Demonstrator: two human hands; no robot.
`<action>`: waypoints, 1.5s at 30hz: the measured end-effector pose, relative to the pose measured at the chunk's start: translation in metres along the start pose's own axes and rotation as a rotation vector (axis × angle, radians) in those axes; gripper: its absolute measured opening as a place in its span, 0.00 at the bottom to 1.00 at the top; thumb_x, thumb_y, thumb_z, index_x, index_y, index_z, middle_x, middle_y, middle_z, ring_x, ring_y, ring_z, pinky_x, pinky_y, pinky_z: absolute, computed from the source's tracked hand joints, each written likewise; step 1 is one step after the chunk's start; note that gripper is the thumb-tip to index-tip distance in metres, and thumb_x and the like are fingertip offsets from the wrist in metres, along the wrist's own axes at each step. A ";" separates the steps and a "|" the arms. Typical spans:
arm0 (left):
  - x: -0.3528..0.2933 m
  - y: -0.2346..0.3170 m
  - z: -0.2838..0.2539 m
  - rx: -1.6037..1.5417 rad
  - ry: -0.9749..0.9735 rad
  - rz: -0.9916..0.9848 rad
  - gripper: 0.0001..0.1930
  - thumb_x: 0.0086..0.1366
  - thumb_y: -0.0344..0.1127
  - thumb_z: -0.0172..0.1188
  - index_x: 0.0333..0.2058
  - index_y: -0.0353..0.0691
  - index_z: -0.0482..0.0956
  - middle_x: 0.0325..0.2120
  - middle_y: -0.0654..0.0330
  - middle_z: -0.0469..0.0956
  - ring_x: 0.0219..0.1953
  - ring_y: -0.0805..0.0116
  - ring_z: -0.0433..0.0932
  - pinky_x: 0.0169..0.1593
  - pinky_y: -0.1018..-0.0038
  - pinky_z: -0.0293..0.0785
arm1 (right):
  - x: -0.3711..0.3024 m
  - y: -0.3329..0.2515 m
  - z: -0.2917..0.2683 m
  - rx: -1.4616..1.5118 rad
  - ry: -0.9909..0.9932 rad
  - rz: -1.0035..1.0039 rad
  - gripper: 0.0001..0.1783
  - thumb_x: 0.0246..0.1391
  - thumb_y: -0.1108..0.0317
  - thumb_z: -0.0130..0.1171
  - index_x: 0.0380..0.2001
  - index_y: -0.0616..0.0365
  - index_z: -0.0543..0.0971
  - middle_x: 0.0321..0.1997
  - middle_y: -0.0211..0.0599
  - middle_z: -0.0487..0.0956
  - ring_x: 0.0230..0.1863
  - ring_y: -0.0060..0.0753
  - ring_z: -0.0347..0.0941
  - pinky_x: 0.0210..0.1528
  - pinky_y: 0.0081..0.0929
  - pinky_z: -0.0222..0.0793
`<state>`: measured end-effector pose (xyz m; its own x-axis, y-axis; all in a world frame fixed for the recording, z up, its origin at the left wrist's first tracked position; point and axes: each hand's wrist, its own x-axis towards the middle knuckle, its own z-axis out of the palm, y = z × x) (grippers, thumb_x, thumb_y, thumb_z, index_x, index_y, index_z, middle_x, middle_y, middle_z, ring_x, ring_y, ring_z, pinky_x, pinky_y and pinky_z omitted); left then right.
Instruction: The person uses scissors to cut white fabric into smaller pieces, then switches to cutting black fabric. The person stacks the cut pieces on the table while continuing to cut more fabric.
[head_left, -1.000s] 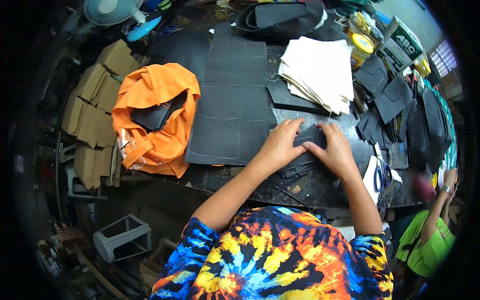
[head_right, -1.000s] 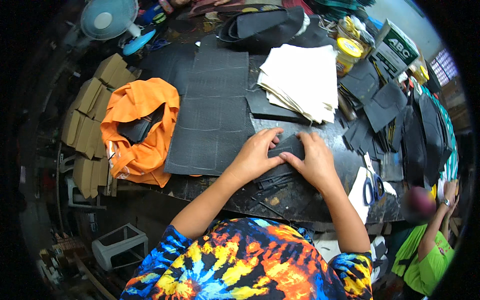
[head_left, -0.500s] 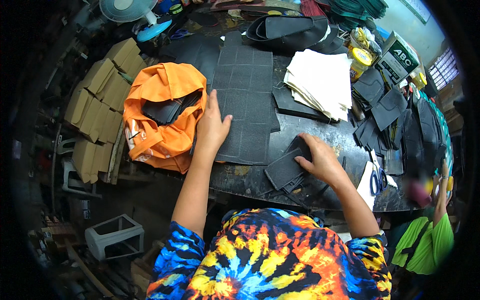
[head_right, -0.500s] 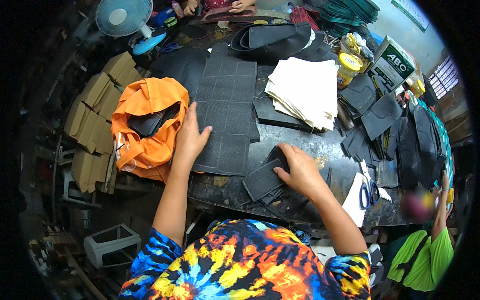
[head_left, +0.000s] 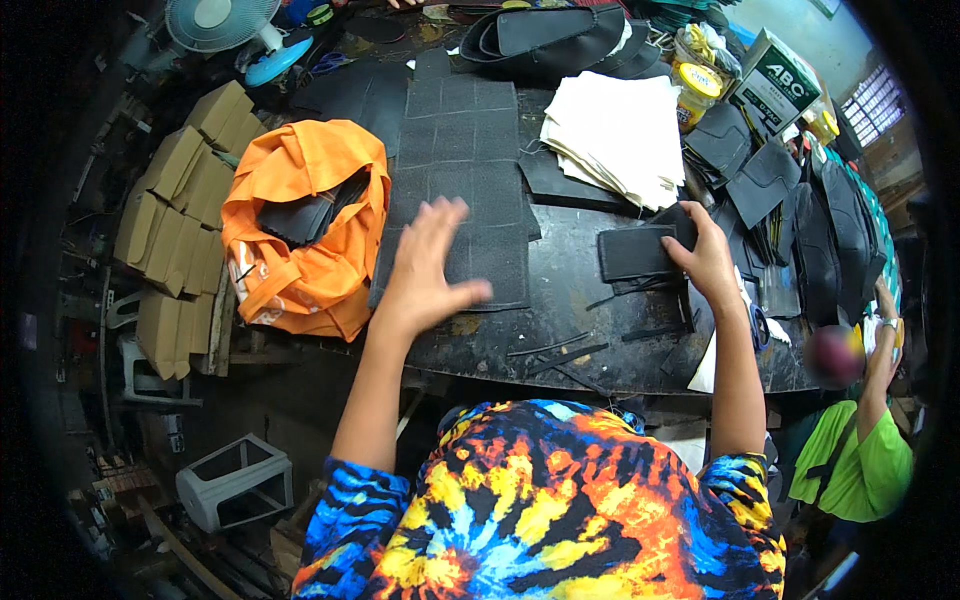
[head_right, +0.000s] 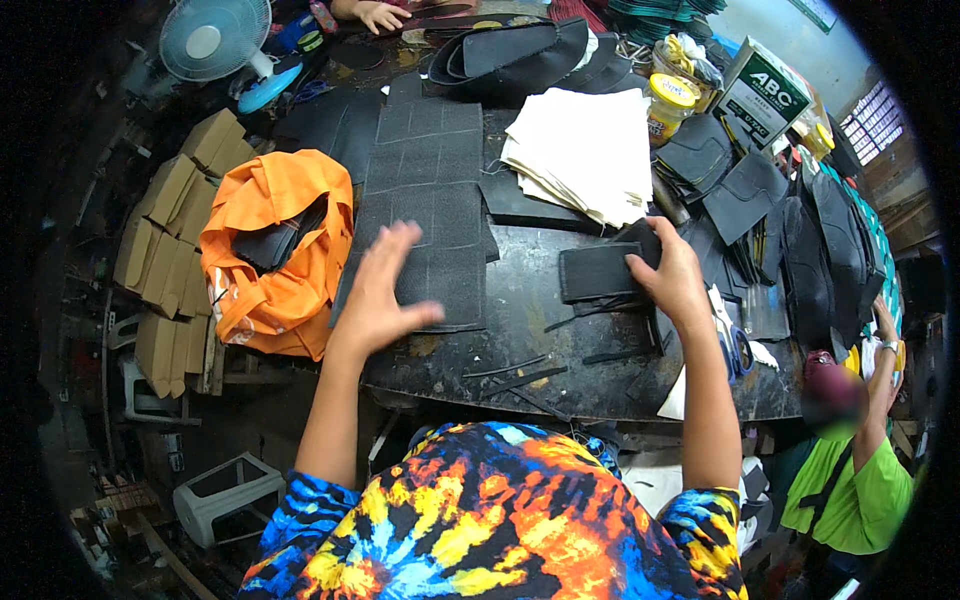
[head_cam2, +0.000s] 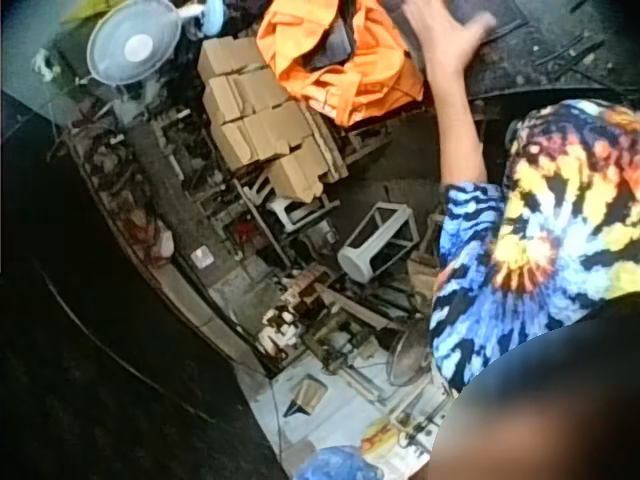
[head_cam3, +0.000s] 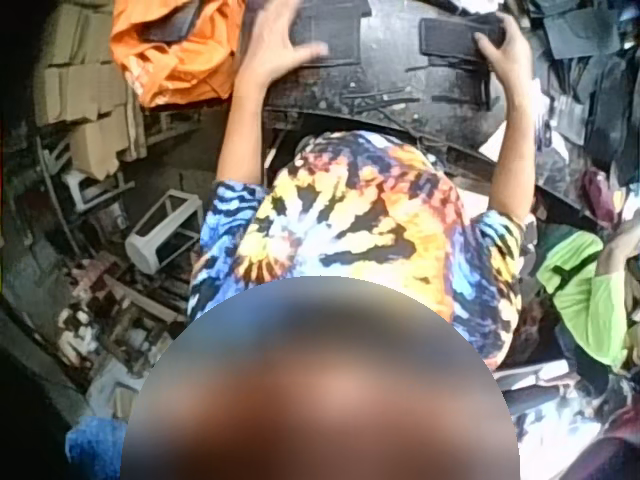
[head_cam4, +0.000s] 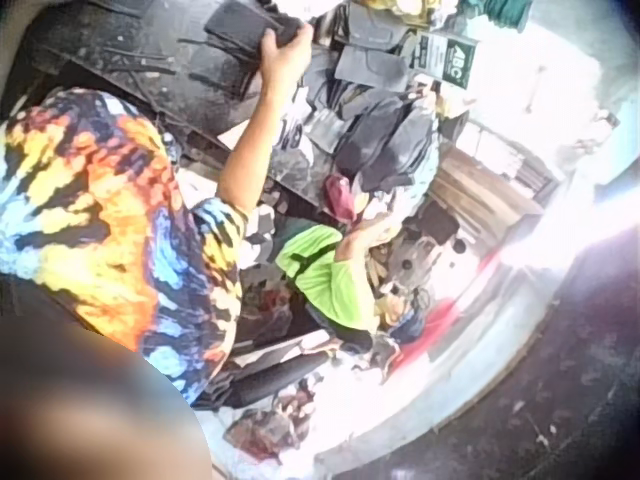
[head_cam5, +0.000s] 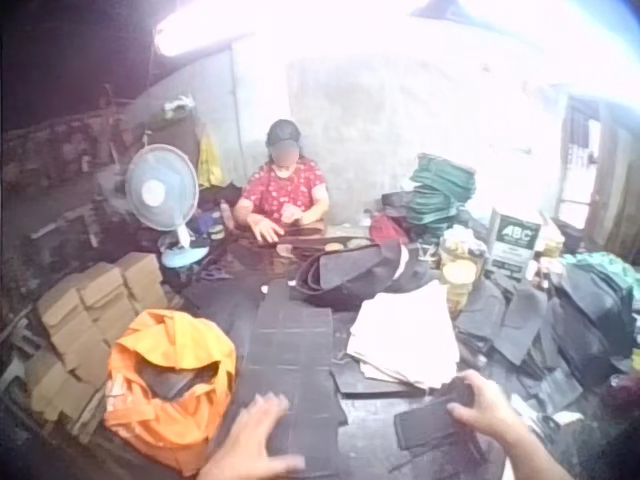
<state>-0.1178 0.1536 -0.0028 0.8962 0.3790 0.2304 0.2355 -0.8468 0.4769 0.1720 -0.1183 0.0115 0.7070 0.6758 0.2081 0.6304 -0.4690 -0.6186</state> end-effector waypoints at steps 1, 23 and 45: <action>-0.011 0.007 0.002 0.016 -0.161 -0.045 0.50 0.48 0.51 0.75 0.67 0.44 0.61 0.69 0.46 0.57 0.72 0.42 0.51 0.72 0.51 0.48 | 0.000 0.004 -0.005 -0.096 -0.022 0.086 0.30 0.46 0.68 0.70 0.53 0.62 0.73 0.45 0.52 0.80 0.48 0.55 0.77 0.53 0.39 0.71; 0.084 -0.012 -0.190 0.110 0.974 -0.122 0.16 0.71 0.34 0.50 0.50 0.27 0.75 0.41 0.45 0.83 0.43 0.53 0.83 0.49 0.65 0.75 | 0.037 -0.111 0.165 -0.160 -0.124 -0.755 0.27 0.44 0.71 0.61 0.52 0.57 0.79 0.53 0.46 0.78 0.55 0.48 0.72 0.55 0.40 0.71; 0.052 0.026 -0.078 0.001 0.626 -0.052 0.19 0.70 0.23 0.48 0.58 0.33 0.74 0.50 0.47 0.80 0.51 0.60 0.81 0.54 0.71 0.73 | -0.024 0.016 -0.030 0.461 0.118 -0.101 0.23 0.50 0.91 0.47 0.39 0.58 0.85 0.64 0.40 0.65 0.62 0.33 0.68 0.58 0.25 0.66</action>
<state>-0.0942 0.1801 0.0879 0.4936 0.5659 0.6603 0.2737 -0.8218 0.4997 0.1748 -0.1593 0.0194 0.6977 0.6238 0.3523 0.5091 -0.0859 -0.8564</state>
